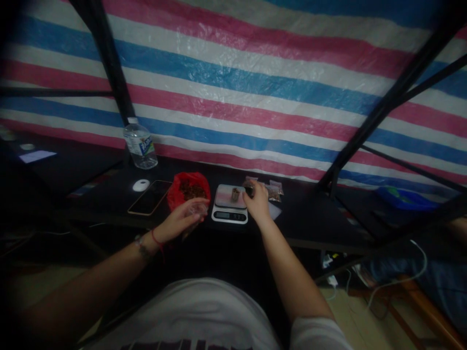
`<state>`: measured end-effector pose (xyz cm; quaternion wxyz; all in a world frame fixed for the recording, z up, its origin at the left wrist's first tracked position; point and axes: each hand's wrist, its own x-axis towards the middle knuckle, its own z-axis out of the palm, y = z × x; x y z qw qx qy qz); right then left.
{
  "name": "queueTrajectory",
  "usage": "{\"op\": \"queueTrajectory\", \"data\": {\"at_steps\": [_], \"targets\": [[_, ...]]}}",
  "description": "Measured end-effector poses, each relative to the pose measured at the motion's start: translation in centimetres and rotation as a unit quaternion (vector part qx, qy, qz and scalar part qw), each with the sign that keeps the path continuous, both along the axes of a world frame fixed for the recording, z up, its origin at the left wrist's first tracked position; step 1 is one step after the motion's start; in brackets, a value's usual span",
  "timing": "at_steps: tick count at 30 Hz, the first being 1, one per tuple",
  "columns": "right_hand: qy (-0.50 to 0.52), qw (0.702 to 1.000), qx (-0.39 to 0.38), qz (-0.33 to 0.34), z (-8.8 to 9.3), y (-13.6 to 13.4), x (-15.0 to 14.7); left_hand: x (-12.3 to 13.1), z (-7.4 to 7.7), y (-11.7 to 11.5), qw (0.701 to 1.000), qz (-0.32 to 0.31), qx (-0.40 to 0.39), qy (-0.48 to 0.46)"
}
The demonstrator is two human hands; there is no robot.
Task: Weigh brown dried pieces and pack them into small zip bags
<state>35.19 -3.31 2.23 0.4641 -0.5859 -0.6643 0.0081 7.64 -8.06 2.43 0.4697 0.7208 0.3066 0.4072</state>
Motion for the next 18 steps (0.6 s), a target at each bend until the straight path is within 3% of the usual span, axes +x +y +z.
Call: {"op": "queueTrajectory", "data": {"at_steps": [3,6,8,14,18], "targets": [[0.061,0.991,-0.054,0.108,2.5,-3.4,-1.4,0.5,0.1,-0.7,0.996,-0.003,0.076,0.046],[0.068,0.940,-0.207,0.264,4.3,-6.8,-3.6,1.0,0.5,-1.7,0.983,-0.002,0.148,0.105],[0.040,0.905,-0.268,0.328,5.0,-8.5,-5.0,1.3,0.9,-2.4,0.972,0.007,0.189,0.142],[-0.106,0.870,-0.313,0.367,4.7,-9.6,-6.7,2.3,1.7,-4.0,0.935,-0.021,0.244,0.258],[-0.081,0.872,-0.312,0.368,3.9,-8.9,-6.7,2.4,1.7,-3.9,0.932,-0.015,0.247,0.265]]}}
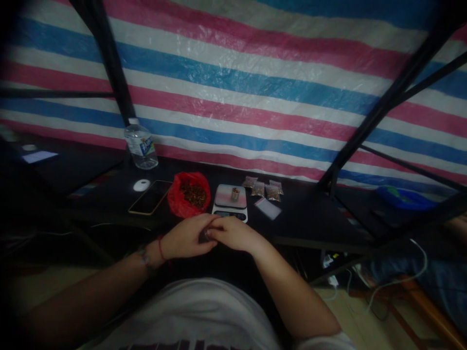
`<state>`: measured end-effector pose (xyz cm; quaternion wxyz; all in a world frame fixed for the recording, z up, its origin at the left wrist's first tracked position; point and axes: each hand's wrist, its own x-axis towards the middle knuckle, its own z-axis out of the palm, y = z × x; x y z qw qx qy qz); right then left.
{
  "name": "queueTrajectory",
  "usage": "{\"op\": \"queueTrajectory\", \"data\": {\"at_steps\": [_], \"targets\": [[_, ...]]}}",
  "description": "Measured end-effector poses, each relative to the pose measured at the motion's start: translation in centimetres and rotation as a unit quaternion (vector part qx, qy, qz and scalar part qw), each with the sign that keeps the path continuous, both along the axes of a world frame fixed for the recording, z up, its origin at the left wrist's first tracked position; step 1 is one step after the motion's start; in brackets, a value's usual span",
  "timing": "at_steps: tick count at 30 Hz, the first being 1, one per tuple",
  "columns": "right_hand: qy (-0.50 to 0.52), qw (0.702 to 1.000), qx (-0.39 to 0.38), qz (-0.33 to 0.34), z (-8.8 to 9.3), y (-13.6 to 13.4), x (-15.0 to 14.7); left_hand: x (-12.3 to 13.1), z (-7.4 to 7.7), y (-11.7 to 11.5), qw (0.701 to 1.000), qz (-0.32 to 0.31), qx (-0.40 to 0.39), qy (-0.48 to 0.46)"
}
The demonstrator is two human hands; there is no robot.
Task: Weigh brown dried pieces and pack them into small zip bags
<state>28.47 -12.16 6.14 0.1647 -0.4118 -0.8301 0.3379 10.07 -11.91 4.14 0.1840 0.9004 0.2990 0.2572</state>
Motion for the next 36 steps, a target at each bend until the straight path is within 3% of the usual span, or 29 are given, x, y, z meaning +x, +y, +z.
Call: {"op": "queueTrajectory", "data": {"at_steps": [3,7,17,22,28,36], "targets": [[0.017,1.000,0.005,-0.024,-0.4,0.4,0.0,0.0,-0.2,0.2,1.000,0.005,0.007,-0.013],[-0.014,1.000,0.002,-0.008,-0.5,0.2,-0.2,0.0,-0.4,0.1,1.000,-0.009,0.004,-0.024],[-0.115,0.992,0.055,0.015,0.3,-2.7,-1.9,-0.7,-0.1,0.0,0.993,-0.081,-0.078,0.030],[-0.108,0.990,0.076,-0.048,0.1,-2.5,-2.1,-1.3,0.2,0.4,0.995,-0.049,-0.082,0.037],[0.019,0.989,0.104,-0.101,0.8,-1.2,-1.4,-1.0,0.4,0.8,0.998,0.031,-0.044,-0.044],[0.067,0.996,0.048,-0.043,1.3,0.6,-0.2,-0.1,-0.4,0.9,0.994,0.062,0.059,-0.069]]}}
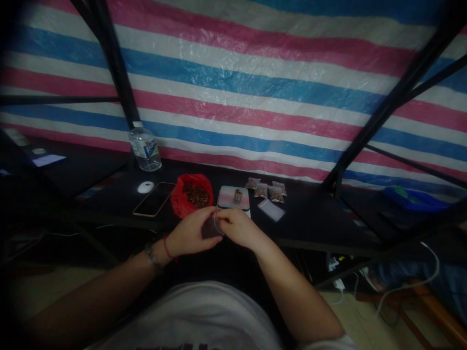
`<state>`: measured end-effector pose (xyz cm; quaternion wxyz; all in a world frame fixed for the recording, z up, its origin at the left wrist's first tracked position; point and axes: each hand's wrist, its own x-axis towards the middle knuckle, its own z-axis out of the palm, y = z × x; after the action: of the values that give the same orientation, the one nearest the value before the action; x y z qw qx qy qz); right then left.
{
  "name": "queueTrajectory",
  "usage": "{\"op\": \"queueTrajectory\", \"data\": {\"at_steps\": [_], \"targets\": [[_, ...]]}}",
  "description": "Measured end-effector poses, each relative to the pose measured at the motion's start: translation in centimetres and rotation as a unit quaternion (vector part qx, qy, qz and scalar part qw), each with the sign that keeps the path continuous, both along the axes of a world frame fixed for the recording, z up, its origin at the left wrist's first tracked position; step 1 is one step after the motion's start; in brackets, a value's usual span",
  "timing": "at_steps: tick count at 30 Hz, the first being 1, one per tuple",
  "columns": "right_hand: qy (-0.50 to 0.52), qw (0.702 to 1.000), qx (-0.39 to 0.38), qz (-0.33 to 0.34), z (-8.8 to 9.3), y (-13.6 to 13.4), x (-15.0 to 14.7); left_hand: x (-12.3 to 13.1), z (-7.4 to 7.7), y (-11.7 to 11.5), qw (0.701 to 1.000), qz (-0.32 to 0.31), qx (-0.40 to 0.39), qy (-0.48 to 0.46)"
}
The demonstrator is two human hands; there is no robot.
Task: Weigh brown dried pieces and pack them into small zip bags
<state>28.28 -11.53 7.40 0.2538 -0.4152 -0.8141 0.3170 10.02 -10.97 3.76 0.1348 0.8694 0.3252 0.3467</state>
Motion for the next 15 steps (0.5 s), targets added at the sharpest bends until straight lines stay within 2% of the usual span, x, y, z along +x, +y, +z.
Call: {"op": "queueTrajectory", "data": {"at_steps": [4,8,10,12,15], "targets": [[0.018,1.000,-0.018,-0.007,0.0,1.4,0.1,0.4,0.6,1.0,0.998,0.037,0.046,0.009],[0.028,0.999,-0.015,-0.017,0.0,3.5,0.0,0.4,1.4,3.5,0.997,0.006,0.071,0.034],[0.049,0.999,0.005,-0.023,0.0,4.6,-0.1,0.2,1.5,4.9,0.997,-0.007,0.059,0.039],[0.109,0.992,0.030,-0.049,0.0,5.8,0.1,-0.2,1.3,6.0,0.999,0.006,0.038,0.021],[0.226,0.965,0.054,-0.123,-0.4,7.8,1.5,-1.2,0.6,7.1,0.998,0.047,0.009,-0.045]]}}
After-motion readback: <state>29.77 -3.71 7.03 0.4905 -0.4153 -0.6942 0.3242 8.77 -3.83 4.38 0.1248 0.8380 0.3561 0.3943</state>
